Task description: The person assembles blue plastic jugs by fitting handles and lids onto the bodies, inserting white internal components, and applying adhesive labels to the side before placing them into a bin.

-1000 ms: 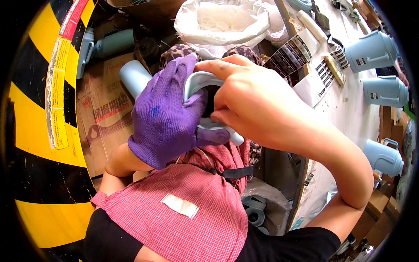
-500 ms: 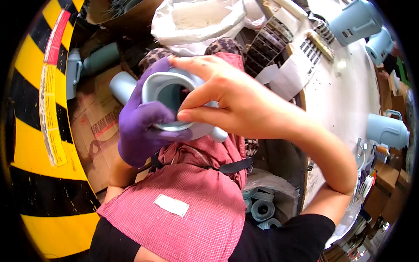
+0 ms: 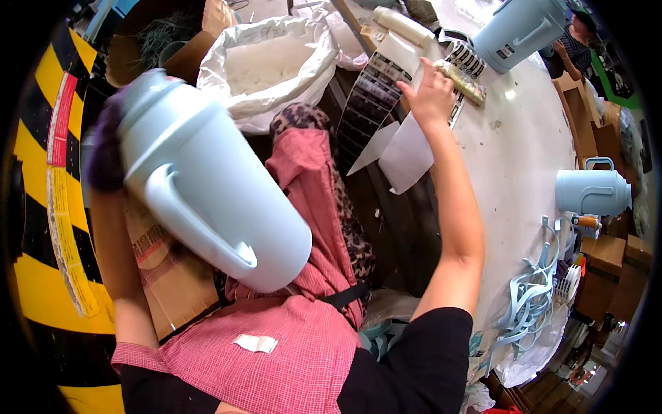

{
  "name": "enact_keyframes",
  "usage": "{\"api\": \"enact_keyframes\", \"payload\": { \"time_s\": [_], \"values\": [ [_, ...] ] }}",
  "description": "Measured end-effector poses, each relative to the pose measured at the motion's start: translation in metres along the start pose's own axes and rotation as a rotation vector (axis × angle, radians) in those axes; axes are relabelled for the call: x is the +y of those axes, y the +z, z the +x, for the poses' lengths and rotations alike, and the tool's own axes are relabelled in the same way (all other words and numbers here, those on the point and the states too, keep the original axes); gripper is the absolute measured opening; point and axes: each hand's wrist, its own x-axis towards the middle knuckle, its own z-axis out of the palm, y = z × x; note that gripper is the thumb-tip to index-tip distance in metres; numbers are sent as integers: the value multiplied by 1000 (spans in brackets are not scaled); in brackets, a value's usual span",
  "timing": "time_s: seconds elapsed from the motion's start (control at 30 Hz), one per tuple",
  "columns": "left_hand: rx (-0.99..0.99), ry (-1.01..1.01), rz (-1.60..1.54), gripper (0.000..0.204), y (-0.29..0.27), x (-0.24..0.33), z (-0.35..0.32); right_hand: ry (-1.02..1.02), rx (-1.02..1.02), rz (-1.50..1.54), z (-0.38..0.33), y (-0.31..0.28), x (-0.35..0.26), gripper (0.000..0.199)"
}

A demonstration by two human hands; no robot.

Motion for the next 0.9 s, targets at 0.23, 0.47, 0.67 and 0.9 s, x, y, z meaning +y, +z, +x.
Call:
{"api": "enact_keyframes", "payload": {
  "time_s": [0.23,0.47,0.67,0.9],
  "values": [
    [-291,-406,-86,45,-2,-116,115,80,11,404,15,44,24,55],
    [-168,-87,383,47,0,-129,132,258,123,1033,11,56,25,17],
    [155,359,180,44,-12,-154,47,269,125,804,0,34,13,10],
    [154,835,864,59,64,-149,-135,92,-286,1275,-127,-97,-33,16]
  ]
}}
